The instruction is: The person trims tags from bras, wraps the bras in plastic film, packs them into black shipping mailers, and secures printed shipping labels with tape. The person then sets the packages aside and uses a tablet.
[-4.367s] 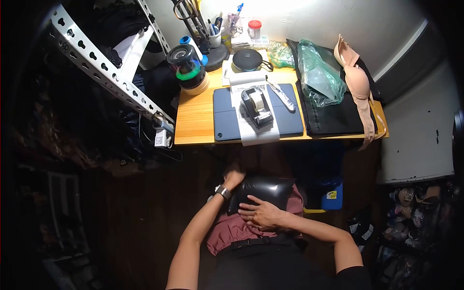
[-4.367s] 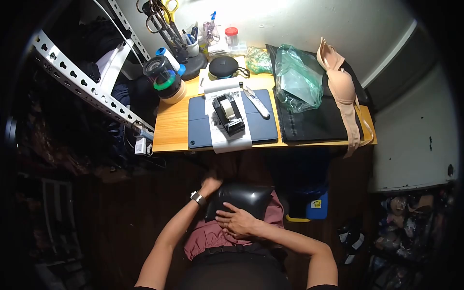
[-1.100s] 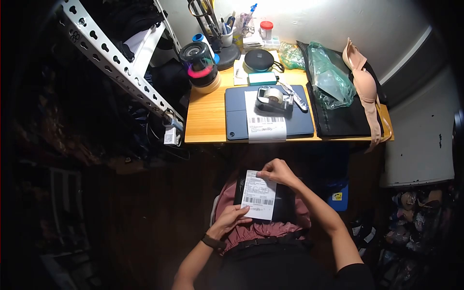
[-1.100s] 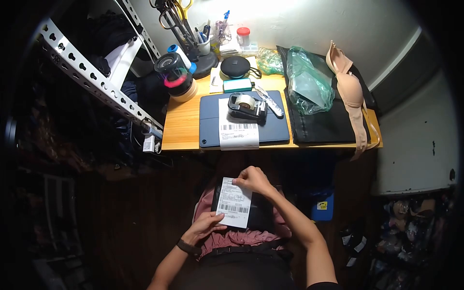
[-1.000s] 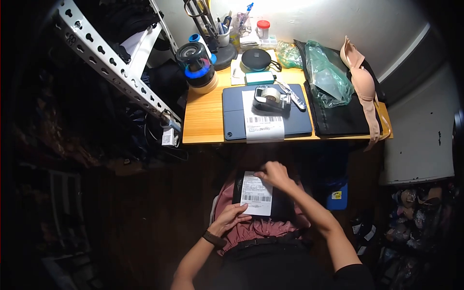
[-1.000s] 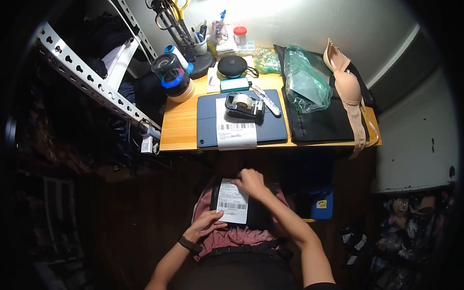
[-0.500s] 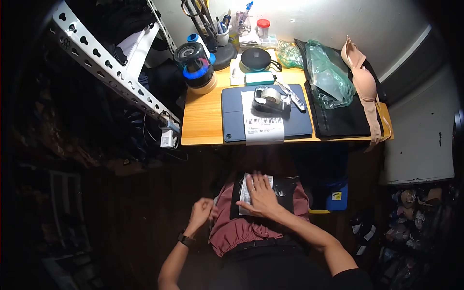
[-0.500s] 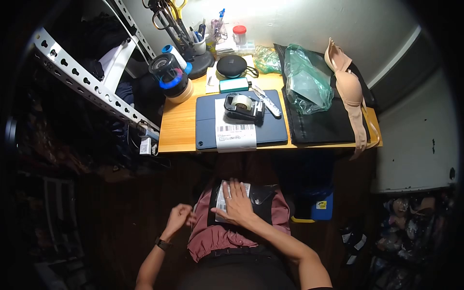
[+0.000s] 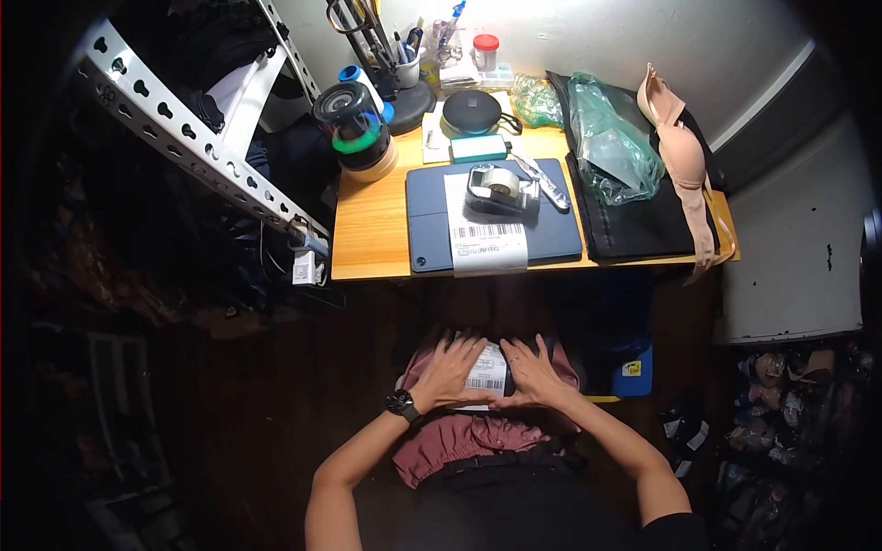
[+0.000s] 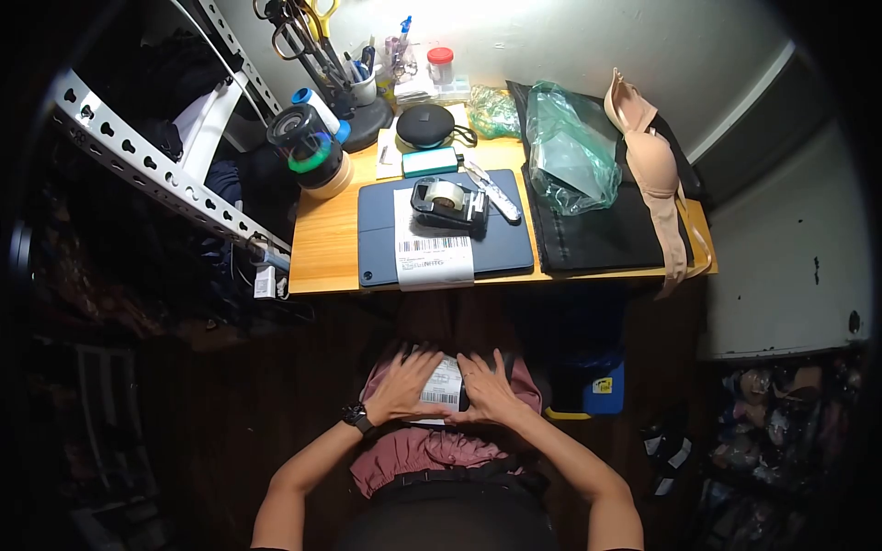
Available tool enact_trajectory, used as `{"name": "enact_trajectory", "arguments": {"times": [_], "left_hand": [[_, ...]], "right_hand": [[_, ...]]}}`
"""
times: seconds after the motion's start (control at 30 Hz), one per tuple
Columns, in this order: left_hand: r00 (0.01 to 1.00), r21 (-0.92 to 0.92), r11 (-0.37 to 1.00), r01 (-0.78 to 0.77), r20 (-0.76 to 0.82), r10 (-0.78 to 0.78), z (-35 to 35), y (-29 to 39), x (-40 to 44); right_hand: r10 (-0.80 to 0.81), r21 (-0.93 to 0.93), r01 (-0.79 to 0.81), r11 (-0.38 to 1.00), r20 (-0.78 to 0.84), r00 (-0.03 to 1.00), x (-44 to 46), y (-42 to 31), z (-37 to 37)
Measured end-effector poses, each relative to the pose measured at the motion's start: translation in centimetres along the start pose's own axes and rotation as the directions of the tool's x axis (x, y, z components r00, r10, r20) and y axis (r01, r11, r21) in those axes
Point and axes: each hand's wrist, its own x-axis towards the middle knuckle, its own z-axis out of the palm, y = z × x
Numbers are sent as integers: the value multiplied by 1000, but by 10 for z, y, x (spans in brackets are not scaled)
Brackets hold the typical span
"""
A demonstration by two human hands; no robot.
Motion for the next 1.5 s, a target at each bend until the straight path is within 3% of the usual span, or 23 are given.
{"name": "enact_trajectory", "arguments": {"times": [0.2, 0.3, 0.33, 0.43, 0.47, 0.53, 0.63, 0.73, 0.77, 0.8, 0.83, 0.87, 0.9, 0.97, 1.0, 1.03, 1.07, 1.13, 1.23, 1.33, 1.4, 1.47, 1.5], "left_hand": [[982, 28, 991, 134, 133, -137, -11, -28, -49], [925, 23, 940, 340, 175, -338, -20, -34, -76], [928, 21, 944, 330, 178, -328, -22, -32, -75], [890, -231, 862, 451, 49, -452, -25, -23, -60], [894, -246, 872, 422, -48, -446, -24, -14, -49], [906, -322, 869, 376, -66, -417, -17, 0, -27], [960, -362, 906, 217, -91, -266, 9, 19, -4], [977, -408, 903, 137, -97, -192, 26, 30, 2], [980, -419, 896, 148, -59, -189, 29, 32, 0], [983, -427, 890, 158, -20, -184, 30, 34, -1], [981, -433, 886, 169, -10, -192, 30, 35, -4], [981, -436, 884, 167, -12, -191, 31, 35, -6], [981, -423, 890, 169, -12, -192, 31, 34, -8], [981, -404, 899, 170, -12, -191, 32, 33, -13], [982, -402, 900, 169, -11, -190, 34, 32, -13], [982, -400, 901, 169, -11, -189, 34, 31, -14], [982, -397, 902, 168, -13, -189, 33, 32, -14], [979, -409, 894, 184, -9, -206, 27, 36, -15], [974, -422, 885, 197, -19, -226, 25, 40, -18], [962, -425, 870, 252, 14, -272, 16, 48, -23], [962, -458, 852, 254, 26, -273, 14, 51, -27], [949, -486, 824, 291, 36, -314, 13, 54, -30], [952, -453, 850, 269, -8, -305, 14, 55, -31]], "right_hand": [[66, 3, -66, 998, -25, 998, -8, -5, -14], [144, 11, -144, 990, -43, 989, -22, -7, -29], [154, 11, -154, 988, -47, 987, -26, -2, -30], [281, 281, -251, 926, -71, 957, -37, 17, -39], [351, 333, -296, 895, -119, 929, -49, 20, -49], [493, 437, -381, 815, -177, 852, -89, 38, -68], [701, 434, -561, 705, -305, 645, -199, 71, -85], [888, 493, -748, 444, -355, 292, -334, 90, -92], [955, 559, -777, 290, -225, 194, -376, 94, -98], [977, 371, -928, 33, -208, -49, -415, 102, -97], [941, 174, -950, -258, -178, -288, -452, 108, -96], [787, -72, -800, -596, -248, -565, -408, 73, -132], [720, -56, -784, -619, -440, -537, -417, 81, -132], [703, 60, -932, -358, -639, -312, -472, 147, -129], [744, 39, -986, -161, -652, -147, -432, 138, -158], [606, 23, -991, 132, -793, 62, -414, 162, -159], [620, 17, -988, 153, -781, 82, -355, 150, -186], [411, -2, -869, 494, -881, 236, -281, 176, -205], [296, 26, -653, 757, -905, 306, -151, 164, -257], [253, 25, -557, 830, -908, 336, -74, 218, -285], [335, 76, -596, 799, -880, 336, -39, 250, -296], [305, -41, -671, 740, -869, 390, -17, 282, -295], [492, 113, -685, 720, -779, 388, -13, 265, -300]]}}
